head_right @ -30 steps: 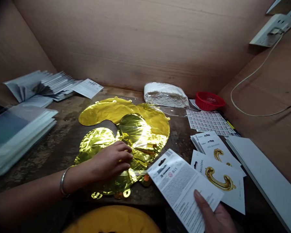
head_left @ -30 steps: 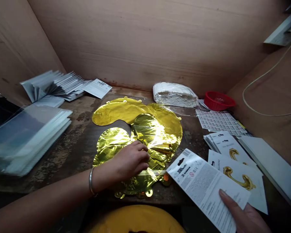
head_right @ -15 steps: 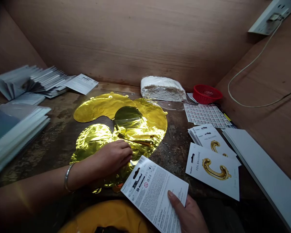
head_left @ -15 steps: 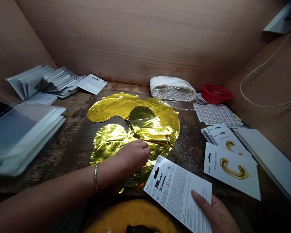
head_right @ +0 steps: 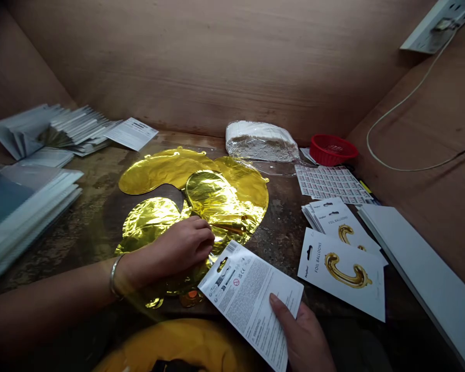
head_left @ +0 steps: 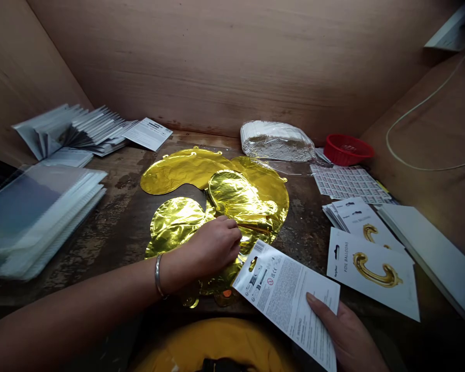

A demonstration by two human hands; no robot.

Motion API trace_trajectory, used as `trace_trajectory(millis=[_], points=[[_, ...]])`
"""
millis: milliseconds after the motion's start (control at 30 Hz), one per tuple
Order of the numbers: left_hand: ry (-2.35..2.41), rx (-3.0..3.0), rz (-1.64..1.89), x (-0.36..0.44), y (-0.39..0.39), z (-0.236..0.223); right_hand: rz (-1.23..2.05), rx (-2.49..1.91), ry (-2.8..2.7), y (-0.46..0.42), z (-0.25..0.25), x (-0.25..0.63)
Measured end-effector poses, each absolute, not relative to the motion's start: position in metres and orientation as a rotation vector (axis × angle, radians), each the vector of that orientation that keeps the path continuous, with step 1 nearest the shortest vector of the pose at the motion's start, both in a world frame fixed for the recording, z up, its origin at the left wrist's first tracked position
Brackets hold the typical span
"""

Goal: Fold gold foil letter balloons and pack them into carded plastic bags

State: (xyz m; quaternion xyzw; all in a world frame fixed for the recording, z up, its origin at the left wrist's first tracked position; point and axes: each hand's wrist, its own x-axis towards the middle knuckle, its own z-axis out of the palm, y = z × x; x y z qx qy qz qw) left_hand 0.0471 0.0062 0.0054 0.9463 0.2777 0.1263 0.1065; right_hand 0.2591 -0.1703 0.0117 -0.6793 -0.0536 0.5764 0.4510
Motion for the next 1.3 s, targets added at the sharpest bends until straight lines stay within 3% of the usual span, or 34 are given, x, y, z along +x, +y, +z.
trace_trajectory(millis=[367,767,1100,1300], points=[[0.814,2.685,0.358,0.043,0.009,0.011,1.579,-1.689,-0.138,-0.172,0.022,0.262],[0.773,2.749,0.386,0.045,0.008,0.009,1.422,-1.618,-0.130,-0.159,0.018,0.251],[0.744,2.967,0.046,0.046,-0.006,0.020,1.295,-1.566,-0.061,-0.159,0.005,0.250],[0.920,2.877,0.105,0.041,-0.011,0.023,1.281,-1.610,-0.175,-0.150,0.002,0.248]])
